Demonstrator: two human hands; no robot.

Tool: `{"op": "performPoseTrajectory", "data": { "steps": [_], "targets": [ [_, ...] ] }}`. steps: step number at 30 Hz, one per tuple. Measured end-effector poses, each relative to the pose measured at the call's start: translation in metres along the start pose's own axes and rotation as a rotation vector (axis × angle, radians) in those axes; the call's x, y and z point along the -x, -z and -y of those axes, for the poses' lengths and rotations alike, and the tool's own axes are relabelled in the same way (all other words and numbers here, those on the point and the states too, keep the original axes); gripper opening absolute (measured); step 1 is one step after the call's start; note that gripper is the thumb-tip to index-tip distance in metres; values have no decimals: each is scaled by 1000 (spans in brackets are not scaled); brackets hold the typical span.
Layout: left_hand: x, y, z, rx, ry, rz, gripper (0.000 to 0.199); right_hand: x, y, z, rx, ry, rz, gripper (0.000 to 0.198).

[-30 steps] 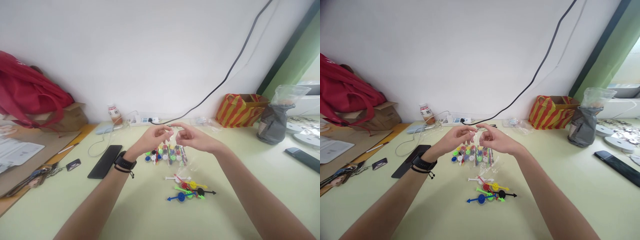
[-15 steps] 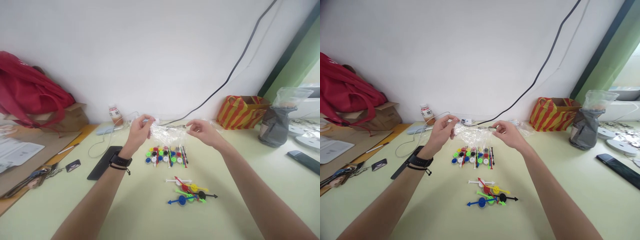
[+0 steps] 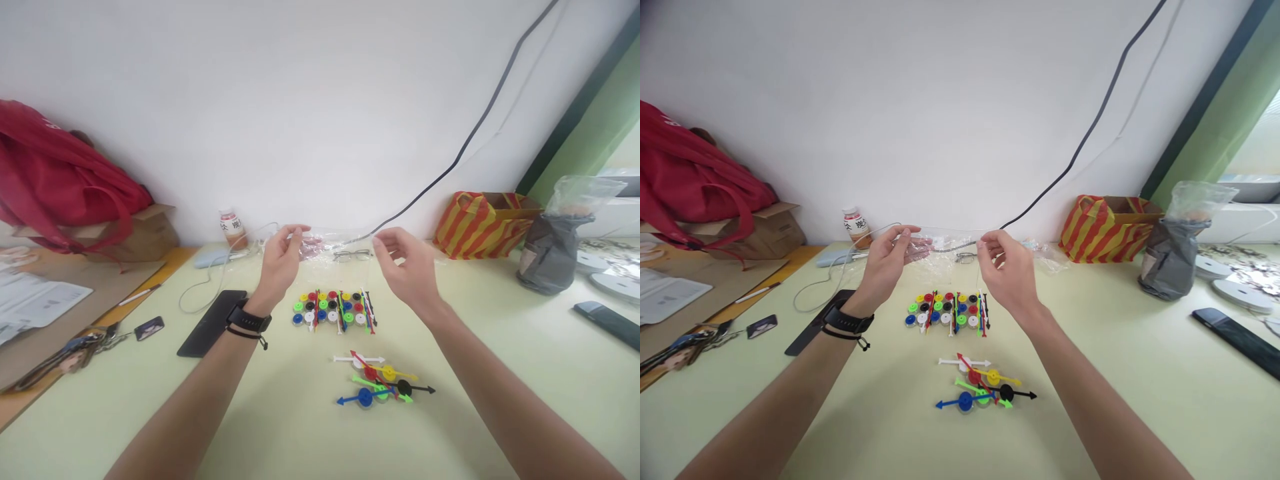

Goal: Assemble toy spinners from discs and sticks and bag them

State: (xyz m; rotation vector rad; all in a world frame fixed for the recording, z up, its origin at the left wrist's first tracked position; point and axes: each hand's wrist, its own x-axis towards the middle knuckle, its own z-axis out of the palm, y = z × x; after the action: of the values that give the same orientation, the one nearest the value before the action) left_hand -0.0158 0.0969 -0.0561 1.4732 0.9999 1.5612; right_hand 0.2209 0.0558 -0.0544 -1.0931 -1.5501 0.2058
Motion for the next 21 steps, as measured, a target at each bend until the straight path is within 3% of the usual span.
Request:
{"op": "performPoseTrajectory", "data": {
  "steps": [5, 10, 17, 21],
  "targets": [
    [1, -2, -4, 102, 40, 61, 37, -4, -7, -11, -282, -377, 271, 35],
    [1, -4, -3, 141, 64, 103, 37, -8, -7, -30, -629, -681, 409, 34],
    [4, -5, -1, 127, 96, 165, 38, -8, -9, -51, -799, -722, 527, 24],
    [7, -7, -5, 103, 101, 176, 41, -11, -3, -48, -835, -663, 631, 34]
  ]
}}
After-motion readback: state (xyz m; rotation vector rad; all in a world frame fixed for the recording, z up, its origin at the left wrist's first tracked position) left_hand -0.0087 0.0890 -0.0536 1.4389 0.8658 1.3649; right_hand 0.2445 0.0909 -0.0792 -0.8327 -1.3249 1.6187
